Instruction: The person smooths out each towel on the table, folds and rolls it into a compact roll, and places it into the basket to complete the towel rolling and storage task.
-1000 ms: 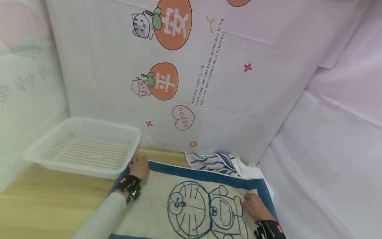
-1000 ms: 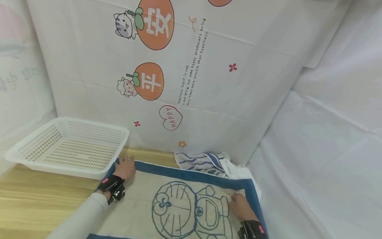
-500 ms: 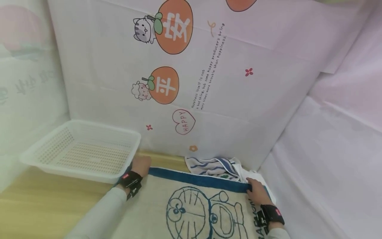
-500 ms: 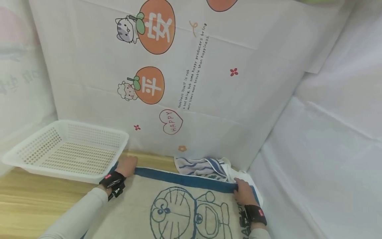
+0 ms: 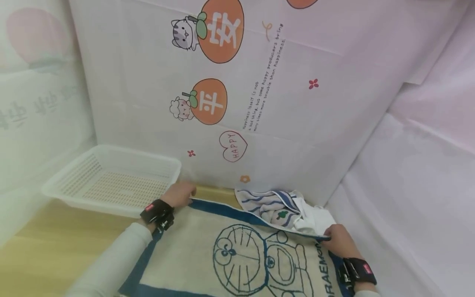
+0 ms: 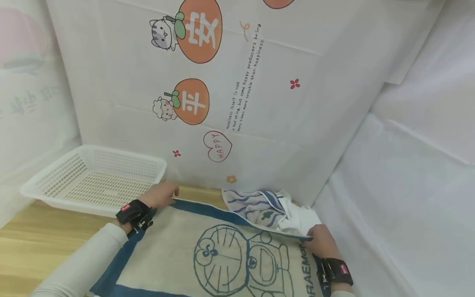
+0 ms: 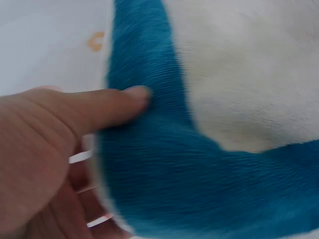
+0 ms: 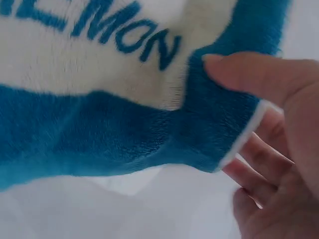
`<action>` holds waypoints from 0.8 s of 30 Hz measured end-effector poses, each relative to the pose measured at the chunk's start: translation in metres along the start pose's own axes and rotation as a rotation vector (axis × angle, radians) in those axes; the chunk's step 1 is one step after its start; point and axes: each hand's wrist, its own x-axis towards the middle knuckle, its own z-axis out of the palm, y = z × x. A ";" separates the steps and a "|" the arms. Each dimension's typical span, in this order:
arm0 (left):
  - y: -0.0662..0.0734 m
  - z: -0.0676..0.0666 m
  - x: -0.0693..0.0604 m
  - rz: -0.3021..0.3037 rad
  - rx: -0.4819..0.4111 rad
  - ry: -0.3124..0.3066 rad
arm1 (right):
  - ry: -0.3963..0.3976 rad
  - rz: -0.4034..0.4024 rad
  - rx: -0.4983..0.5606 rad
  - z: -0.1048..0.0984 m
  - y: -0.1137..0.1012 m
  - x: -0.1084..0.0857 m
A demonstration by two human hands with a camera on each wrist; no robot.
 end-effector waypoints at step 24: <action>-0.007 -0.023 -0.071 0.270 -0.033 0.243 | 0.040 0.033 0.089 -0.016 0.014 -0.059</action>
